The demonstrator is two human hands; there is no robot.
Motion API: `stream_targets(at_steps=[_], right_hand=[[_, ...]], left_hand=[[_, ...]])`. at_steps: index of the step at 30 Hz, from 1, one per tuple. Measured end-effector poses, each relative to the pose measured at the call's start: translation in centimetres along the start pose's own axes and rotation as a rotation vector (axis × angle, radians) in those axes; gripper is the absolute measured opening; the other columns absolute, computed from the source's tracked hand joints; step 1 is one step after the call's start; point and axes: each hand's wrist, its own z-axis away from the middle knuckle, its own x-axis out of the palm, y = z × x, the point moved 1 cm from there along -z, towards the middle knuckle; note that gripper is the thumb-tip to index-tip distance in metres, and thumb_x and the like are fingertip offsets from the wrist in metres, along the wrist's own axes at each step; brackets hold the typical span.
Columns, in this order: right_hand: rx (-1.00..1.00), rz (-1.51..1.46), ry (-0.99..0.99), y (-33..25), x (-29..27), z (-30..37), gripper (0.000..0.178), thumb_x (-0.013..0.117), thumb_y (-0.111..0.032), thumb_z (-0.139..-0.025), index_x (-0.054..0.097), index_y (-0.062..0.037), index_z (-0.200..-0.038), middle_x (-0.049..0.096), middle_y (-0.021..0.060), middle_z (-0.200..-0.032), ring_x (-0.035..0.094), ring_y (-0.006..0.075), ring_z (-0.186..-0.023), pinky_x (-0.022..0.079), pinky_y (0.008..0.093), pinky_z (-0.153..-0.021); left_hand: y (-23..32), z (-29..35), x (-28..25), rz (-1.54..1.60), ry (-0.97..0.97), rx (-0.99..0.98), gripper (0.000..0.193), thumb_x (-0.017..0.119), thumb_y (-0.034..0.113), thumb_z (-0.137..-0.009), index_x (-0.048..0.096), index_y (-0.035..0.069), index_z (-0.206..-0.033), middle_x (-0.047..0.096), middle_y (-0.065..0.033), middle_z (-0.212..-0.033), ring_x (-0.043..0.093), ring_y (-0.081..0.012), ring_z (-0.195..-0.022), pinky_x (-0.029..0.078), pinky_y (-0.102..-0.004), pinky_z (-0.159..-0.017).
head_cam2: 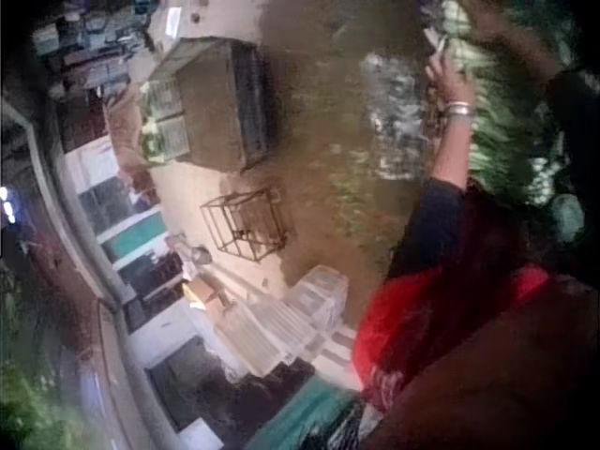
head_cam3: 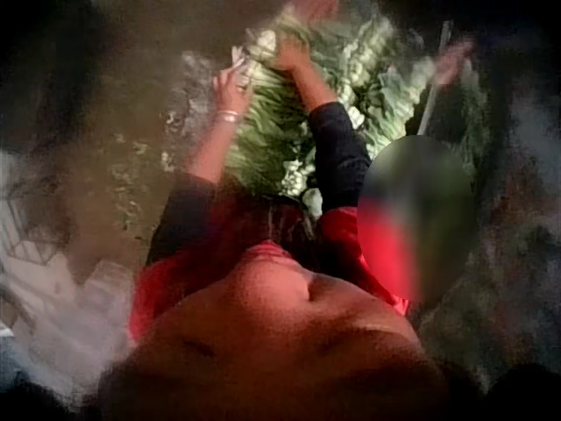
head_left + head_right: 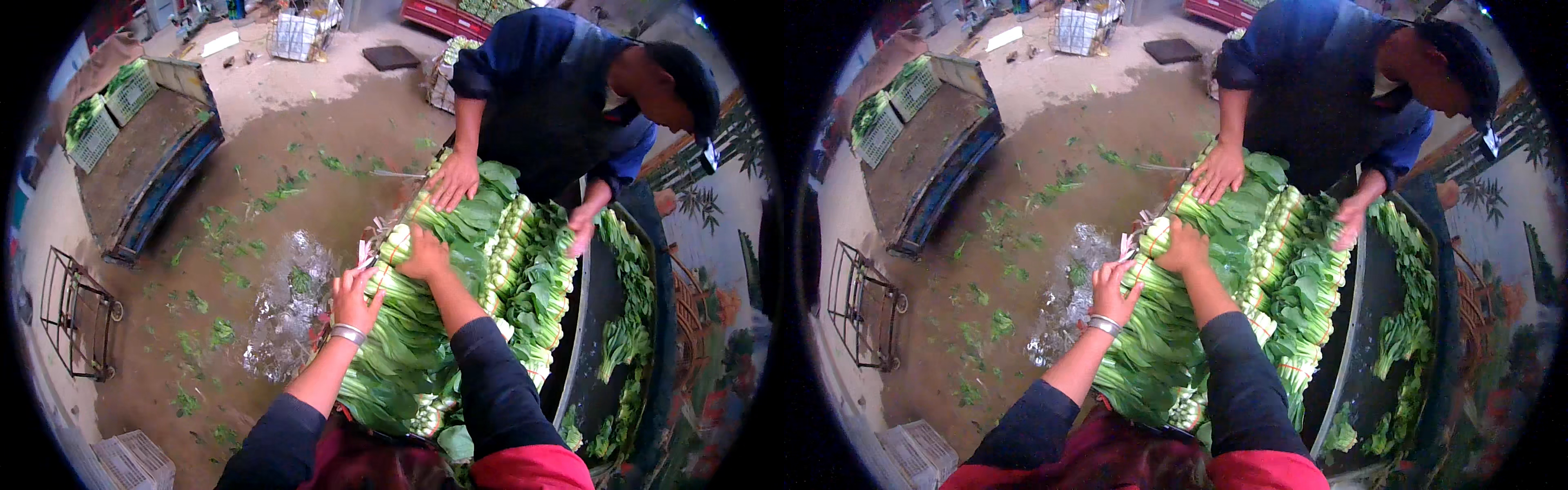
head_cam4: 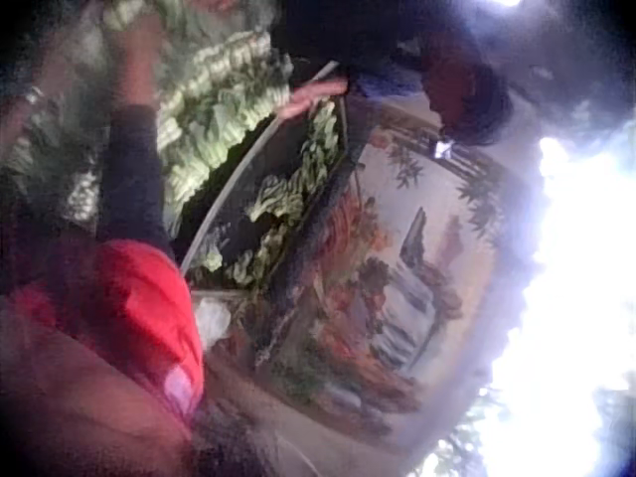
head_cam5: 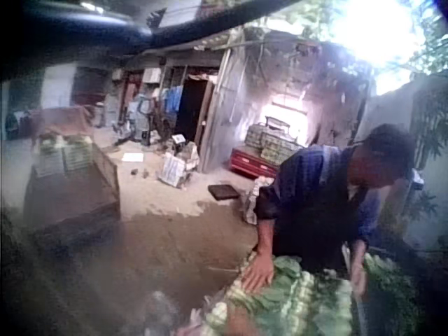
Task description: The person washes bundles of green leafy vegetables in a large water trough and arranges them on a metal rack. They repeatedly dip the vegetables into the water, rinse them, and place them in neat rows on the rack alongside another person.
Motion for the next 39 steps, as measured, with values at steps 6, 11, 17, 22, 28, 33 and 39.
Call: stream_targets(at_steps=[6,11,17,22,28,33,39], right_hand=[[-0.041,-0.139,0.032,-0.6,2.1,0.9,0.104,0.061,-0.077,-0.078,0.04,-0.0114,-0.156,0.053,0.016,-0.142,0.05,0.0348,-0.134,0.036,0.0548,-0.111],[-0.037,-0.193,0.127,-1.6,3.0,2.7,0.082,0.044,-0.069,-0.097,0.046,-0.0081,-0.152,0.06,0.0155,-0.129,0.055,0.0317,-0.123,0.041,0.052,-0.1],[0.02,-0.353,0.167,-1.5,5.0,1.1,0.068,0.058,-0.067,-0.086,0.068,-0.0077,-0.117,0.068,0.0201,-0.12,0.062,0.0375,-0.117,0.046,0.0517,-0.1],[-0.27,0.096,0.085,0.4,1.6,-1.2,0.043,0.071,-0.039,-0.078,0.078,-0.011,-0.11,0.074,0.0199,-0.111,0.07,0.0365,-0.106,0.054,0.0459,-0.094],[-0.412,-0.706,0.457,16.0,-9.6,18.4,0.03,0.061,-0.026,-0.094,0.075,-0.0084,-0.114,0.072,0.0163,-0.116,0.068,0.0339,-0.109,0.052,0.045,-0.097],[0.72,-0.668,1.109,43.0,2.8,42.4,0.06,0.077,-0.033,-0.08,0.064,-0.0036,-0.13,0.063,0.0215,-0.127,0.06,0.0371,-0.121,0.047,0.0448,-0.108],[1.209,-0.446,0.8,59.6,6.7,46.2,0.134,0.09,-0.058,-0.063,0.021,0.0015,-0.16,0.041,0.0278,-0.153,0.038,0.0418,-0.145,0.037,0.0477,-0.119]], left_hand=[[0.4,0.0,-1.0,0.039,0.023,0.016,0.046,0.077,0.019,-0.082,0.065,0.014,-0.126,0.06,-0.0121,-0.118,0.053,-0.0349,-0.113,0.04,-0.0463,-0.101],[0.5,0.2,-1.4,-0.003,0.015,0.041,0.045,0.073,0.022,-0.085,0.065,0.014,-0.128,0.059,-0.0119,-0.121,0.053,-0.0344,-0.113,0.04,-0.0487,-0.101],[0.6,-4.7,1.0,-0.043,-0.08,0.373,0.054,0.042,0.041,-0.106,0.054,0.008,-0.147,0.043,-0.0156,-0.159,0.038,-0.0359,-0.146,0.028,-0.0521,-0.118],[-3.1,-12.3,6.8,-0.042,-0.434,0.306,0.062,0.022,0.041,-0.113,0.031,0.002,-0.16,0.032,-0.0145,-0.167,0.028,-0.0333,-0.154,0.018,-0.0423,-0.127],[1.7,-9.1,4.7,-0.762,-0.579,0.306,0.06,0.028,0.04,-0.113,0.029,0.005,-0.162,0.026,-0.0103,-0.17,0.022,-0.0356,-0.156,0.019,-0.0446,-0.127],[1.0,-11.6,5.2,-0.985,-0.67,0.258,0.057,0.03,0.036,-0.113,0.027,0.009,-0.164,0.023,-0.0074,-0.172,0.017,-0.0404,-0.157,0.018,-0.0509,-0.126],[2.9,-1.6,-0.9,-0.648,-0.29,0.52,0.054,0.044,0.027,-0.109,0.038,0.002,-0.157,0.032,-0.0189,-0.166,0.025,-0.0379,-0.154,0.021,-0.0509,-0.124]])
